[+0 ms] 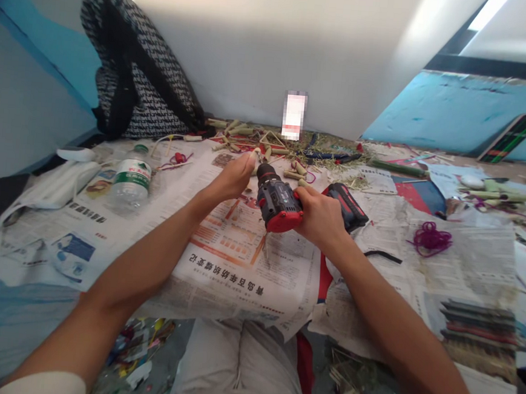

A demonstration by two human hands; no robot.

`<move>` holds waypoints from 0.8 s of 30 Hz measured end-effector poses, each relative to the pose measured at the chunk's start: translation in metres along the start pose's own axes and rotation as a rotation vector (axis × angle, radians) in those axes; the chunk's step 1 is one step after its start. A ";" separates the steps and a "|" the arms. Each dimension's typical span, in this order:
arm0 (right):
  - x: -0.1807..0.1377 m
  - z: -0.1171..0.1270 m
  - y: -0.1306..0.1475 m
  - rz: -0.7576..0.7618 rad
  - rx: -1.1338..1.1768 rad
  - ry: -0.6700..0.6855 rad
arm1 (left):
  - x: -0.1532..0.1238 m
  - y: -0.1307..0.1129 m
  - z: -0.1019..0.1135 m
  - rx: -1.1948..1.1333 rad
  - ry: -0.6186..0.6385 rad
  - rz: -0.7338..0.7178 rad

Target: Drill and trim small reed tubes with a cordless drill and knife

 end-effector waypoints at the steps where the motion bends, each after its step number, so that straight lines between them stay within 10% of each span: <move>1: 0.000 0.000 0.000 0.001 -0.001 0.000 | 0.000 0.000 0.000 0.005 0.002 -0.001; 24: 0.000 0.001 0.001 -0.027 0.002 0.029 | -0.001 -0.005 0.004 0.050 0.029 -0.010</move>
Point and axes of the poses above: each hand's wrist, its own x-axis towards the middle knuckle, its own z-axis out of the back of the hand, y = z × x, the point moved 6 cm from there along x, towards the middle knuckle, and after that the axes turned 5 degrees about y, right-handed, at the moved point
